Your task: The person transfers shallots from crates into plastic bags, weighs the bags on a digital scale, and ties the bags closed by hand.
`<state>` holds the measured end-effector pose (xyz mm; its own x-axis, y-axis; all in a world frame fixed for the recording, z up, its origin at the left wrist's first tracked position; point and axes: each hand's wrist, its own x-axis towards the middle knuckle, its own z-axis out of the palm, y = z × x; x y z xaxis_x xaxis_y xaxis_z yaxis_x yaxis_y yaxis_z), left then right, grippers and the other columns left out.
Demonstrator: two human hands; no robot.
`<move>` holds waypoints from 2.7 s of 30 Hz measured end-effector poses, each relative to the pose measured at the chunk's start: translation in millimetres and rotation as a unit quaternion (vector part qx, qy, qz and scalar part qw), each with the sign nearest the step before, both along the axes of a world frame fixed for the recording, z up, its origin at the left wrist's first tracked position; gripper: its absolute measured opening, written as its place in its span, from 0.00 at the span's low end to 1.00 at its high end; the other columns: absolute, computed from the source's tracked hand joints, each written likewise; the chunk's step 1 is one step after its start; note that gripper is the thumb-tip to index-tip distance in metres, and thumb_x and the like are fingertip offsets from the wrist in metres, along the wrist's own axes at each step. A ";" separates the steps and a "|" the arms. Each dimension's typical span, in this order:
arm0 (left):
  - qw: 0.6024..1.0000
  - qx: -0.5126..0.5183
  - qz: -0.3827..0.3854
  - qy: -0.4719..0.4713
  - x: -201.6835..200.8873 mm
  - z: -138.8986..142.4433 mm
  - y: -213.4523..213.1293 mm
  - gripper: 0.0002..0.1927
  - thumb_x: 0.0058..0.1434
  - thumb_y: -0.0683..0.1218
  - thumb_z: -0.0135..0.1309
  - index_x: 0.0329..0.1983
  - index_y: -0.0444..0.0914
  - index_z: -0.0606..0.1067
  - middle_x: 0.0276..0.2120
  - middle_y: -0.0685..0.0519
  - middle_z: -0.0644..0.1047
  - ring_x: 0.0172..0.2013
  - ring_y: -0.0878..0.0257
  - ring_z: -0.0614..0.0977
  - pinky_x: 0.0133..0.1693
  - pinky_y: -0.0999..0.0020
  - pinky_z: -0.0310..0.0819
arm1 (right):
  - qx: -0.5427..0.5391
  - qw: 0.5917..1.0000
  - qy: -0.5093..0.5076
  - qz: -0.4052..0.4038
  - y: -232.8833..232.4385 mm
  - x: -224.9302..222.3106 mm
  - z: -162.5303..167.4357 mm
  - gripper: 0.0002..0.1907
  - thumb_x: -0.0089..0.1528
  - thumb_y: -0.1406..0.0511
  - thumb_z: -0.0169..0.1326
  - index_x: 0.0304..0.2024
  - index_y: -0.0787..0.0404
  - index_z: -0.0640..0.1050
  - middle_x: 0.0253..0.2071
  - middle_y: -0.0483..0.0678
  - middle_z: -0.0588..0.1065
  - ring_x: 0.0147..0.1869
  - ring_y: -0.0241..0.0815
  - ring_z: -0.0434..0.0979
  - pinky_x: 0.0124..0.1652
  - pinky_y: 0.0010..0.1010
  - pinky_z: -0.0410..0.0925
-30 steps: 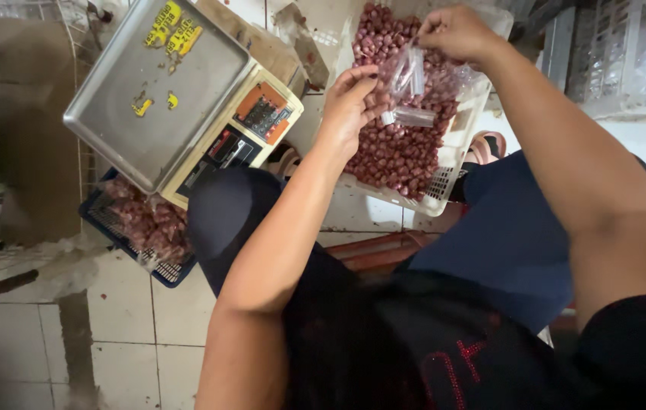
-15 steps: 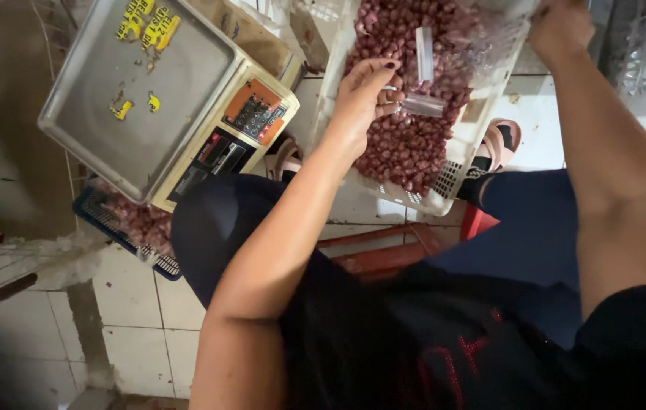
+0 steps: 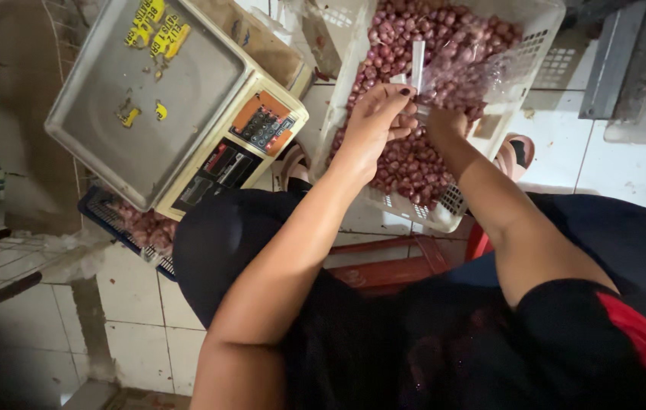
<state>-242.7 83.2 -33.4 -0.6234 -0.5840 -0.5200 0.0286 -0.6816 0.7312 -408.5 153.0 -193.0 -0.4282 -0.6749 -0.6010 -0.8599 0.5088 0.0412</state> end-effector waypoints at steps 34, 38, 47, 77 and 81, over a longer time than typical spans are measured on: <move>0.987 -0.080 0.023 0.135 -20.5 44.3 12.3 0.13 0.62 0.41 0.61 0.50 0.36 0.77 0.36 0.52 0.81 0.32 0.66 0.81 0.32 0.68 0.77 | -0.361 0.767 -0.513 -0.132 43.3 -16.5 268.0 0.05 0.64 0.67 0.64 0.40 0.58 0.79 0.27 0.38 0.73 0.27 0.22 0.66 0.25 0.17 0.56; 0.990 -0.097 0.000 0.103 -18.6 44.7 13.2 0.12 0.64 0.42 0.62 0.49 0.34 0.77 0.34 0.52 0.80 0.30 0.65 0.79 0.28 0.67 0.74 | -0.338 0.765 -0.509 -0.202 41.5 -14.8 260.0 0.05 0.61 0.67 0.63 0.35 0.57 0.78 0.24 0.38 0.75 0.22 0.23 0.67 0.21 0.19 0.54; 0.984 -0.025 0.145 0.104 -20.2 36.5 0.9 0.10 0.68 0.43 0.50 0.48 0.35 0.76 0.39 0.53 0.82 0.36 0.64 0.82 0.37 0.66 0.79 | -0.343 0.751 -0.511 -0.240 36.9 -25.1 266.8 0.05 0.65 0.64 0.62 0.34 0.58 0.81 0.22 0.36 0.70 0.21 0.23 0.60 0.19 0.18 0.50; 0.967 -0.223 0.078 0.092 -14.7 30.3 -4.8 0.07 0.62 0.41 0.59 0.30 0.39 0.72 0.33 0.56 0.81 0.33 0.70 0.80 0.37 0.74 0.76 | -0.285 0.866 -0.393 -0.117 24.1 -7.3 259.2 0.17 0.63 0.59 0.61 0.53 0.53 0.77 0.32 0.45 0.77 0.26 0.33 0.72 0.23 0.23 0.65; 0.972 -0.201 0.089 0.085 -16.9 33.0 0.5 0.09 0.64 0.43 0.61 0.46 0.35 0.81 0.35 0.54 0.81 0.34 0.69 0.79 0.37 0.73 0.73 | -0.353 0.821 -0.439 -0.096 12.6 4.1 252.4 0.13 0.63 0.60 0.60 0.49 0.55 0.80 0.32 0.44 0.77 0.27 0.33 0.71 0.23 0.24 0.63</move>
<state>-259.6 83.7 -0.4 -0.5507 -0.8250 -0.1264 0.2634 -0.3156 0.9116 -404.4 165.6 59.4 -0.1784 -0.9585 -0.2225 -0.3018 0.2685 -0.9148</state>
